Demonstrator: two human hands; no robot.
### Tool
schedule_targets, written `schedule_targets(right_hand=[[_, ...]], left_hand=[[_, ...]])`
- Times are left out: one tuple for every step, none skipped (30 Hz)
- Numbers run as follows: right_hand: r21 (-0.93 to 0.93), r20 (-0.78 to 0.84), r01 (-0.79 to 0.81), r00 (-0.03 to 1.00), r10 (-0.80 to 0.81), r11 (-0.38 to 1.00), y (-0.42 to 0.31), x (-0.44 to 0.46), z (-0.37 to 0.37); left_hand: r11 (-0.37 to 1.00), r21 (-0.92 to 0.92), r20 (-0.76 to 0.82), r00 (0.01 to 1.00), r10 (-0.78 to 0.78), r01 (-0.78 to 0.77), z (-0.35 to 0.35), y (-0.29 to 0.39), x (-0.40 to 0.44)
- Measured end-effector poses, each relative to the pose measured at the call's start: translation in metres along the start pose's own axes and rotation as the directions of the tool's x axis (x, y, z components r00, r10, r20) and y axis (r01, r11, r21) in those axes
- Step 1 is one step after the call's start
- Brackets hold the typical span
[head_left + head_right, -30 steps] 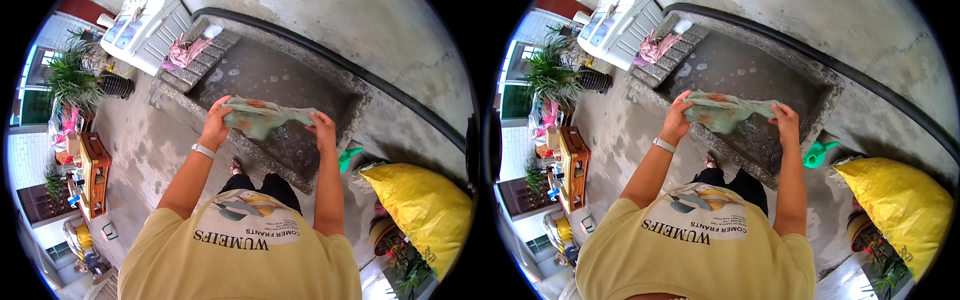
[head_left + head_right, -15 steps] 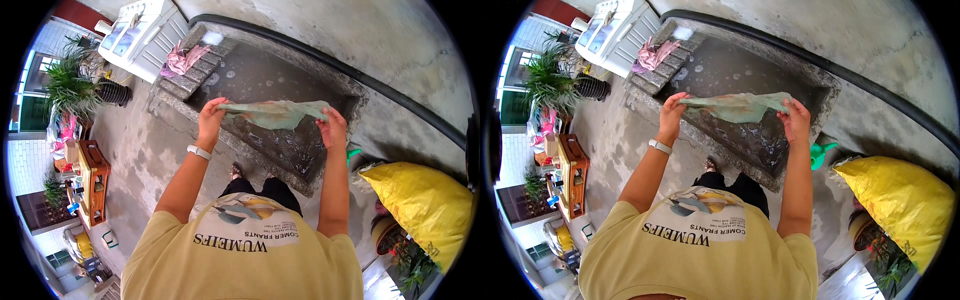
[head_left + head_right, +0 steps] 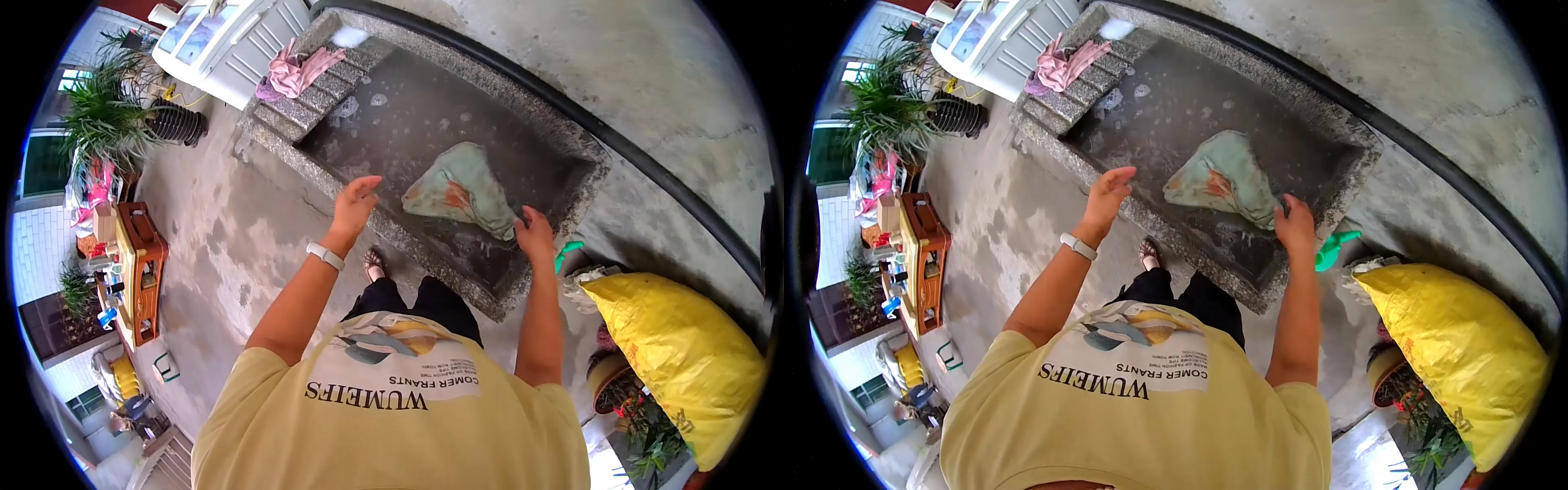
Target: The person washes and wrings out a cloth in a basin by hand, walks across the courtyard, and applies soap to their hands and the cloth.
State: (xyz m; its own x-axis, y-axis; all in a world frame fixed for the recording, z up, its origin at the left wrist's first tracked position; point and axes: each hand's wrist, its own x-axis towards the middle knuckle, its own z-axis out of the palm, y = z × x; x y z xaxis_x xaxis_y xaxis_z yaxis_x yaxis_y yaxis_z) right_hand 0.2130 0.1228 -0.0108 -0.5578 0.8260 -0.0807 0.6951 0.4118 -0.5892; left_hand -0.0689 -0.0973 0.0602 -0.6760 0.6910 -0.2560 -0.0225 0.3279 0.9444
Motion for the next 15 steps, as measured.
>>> schedule_targets(right_hand=[[0.09,0.049,-0.054,0.998,0.049,0.995,0.005,0.009,0.014],[0.087,0.058,-0.055,0.997,0.05,0.995,0.012,0.018,0.032],[0.057,-0.037,-0.083,0.996,0.085,0.995,0.018,0.027,0.052],[0.031,-0.134,-0.114,0.984,0.117,0.993,0.017,0.033,0.064],[0.032,-0.128,-0.113,0.985,0.116,0.993,0.015,0.036,0.077],[0.042,-0.094,-0.227,0.969,0.23,0.973,0.004,0.038,0.092],[0.044,-0.06,-0.339,0.938,0.341,0.94,-0.003,0.038,0.102],[0.045,-0.054,-0.34,0.938,0.342,0.939,-0.007,0.038,0.108],[0.042,0.1,-0.309,0.947,0.304,0.95,-0.013,0.036,0.111],[0.043,0.249,-0.274,0.934,0.255,0.961,-0.019,0.037,0.112],[-0.087,0.379,-0.242,0.889,0.257,0.966,-0.021,0.036,0.109],[-0.089,0.382,-0.237,0.889,0.253,0.967,-0.027,0.034,0.094],[-0.112,0.398,-0.349,0.842,0.364,0.93,-0.03,0.033,0.079],[-0.137,0.412,-0.456,0.781,0.469,0.88,-0.028,0.035,0.071],[0.188,0.296,-0.654,0.749,0.592,0.733,-0.011,0.035,0.086]], left_hand=[[0.998,-0.049,0.004,0.999,-0.051,0.051,0.001,-0.002,0.0],[0.997,-0.051,0.001,0.998,-0.059,0.059,0.003,0.0,-0.002],[0.981,-0.14,0.024,0.991,-0.128,0.13,0.006,0.006,-0.002],[0.953,-0.227,0.052,0.98,-0.193,0.2,0.009,0.01,-0.003],[0.953,-0.226,0.048,0.979,-0.198,0.203,0.012,0.01,-0.004],[0.95,-0.218,0.065,0.975,-0.212,0.221,0.015,0.009,-0.003],[0.947,-0.212,0.084,0.97,-0.228,0.241,0.018,0.008,-0.004],[0.947,-0.209,0.081,0.969,-0.232,0.244,0.02,0.007,-0.005],[0.943,-0.212,0.11,0.965,-0.24,0.259,0.021,0.004,-0.007],[0.938,-0.218,0.137,0.96,-0.243,0.269,0.022,0.003,-0.008],[0.938,-0.219,0.133,0.961,-0.243,0.268,0.022,0.002,-0.01],[0.935,-0.211,0.153,0.955,-0.254,0.283,0.021,0.001,-0.012],[0.934,-0.203,0.172,0.949,-0.262,0.295,0.021,0.0,-0.013],[0.934,-0.207,0.167,0.951,-0.26,0.292,0.019,-0.002,-0.013],[0.933,-0.208,0.193,0.947,-0.257,0.295,0.017,-0.005,-0.014]])
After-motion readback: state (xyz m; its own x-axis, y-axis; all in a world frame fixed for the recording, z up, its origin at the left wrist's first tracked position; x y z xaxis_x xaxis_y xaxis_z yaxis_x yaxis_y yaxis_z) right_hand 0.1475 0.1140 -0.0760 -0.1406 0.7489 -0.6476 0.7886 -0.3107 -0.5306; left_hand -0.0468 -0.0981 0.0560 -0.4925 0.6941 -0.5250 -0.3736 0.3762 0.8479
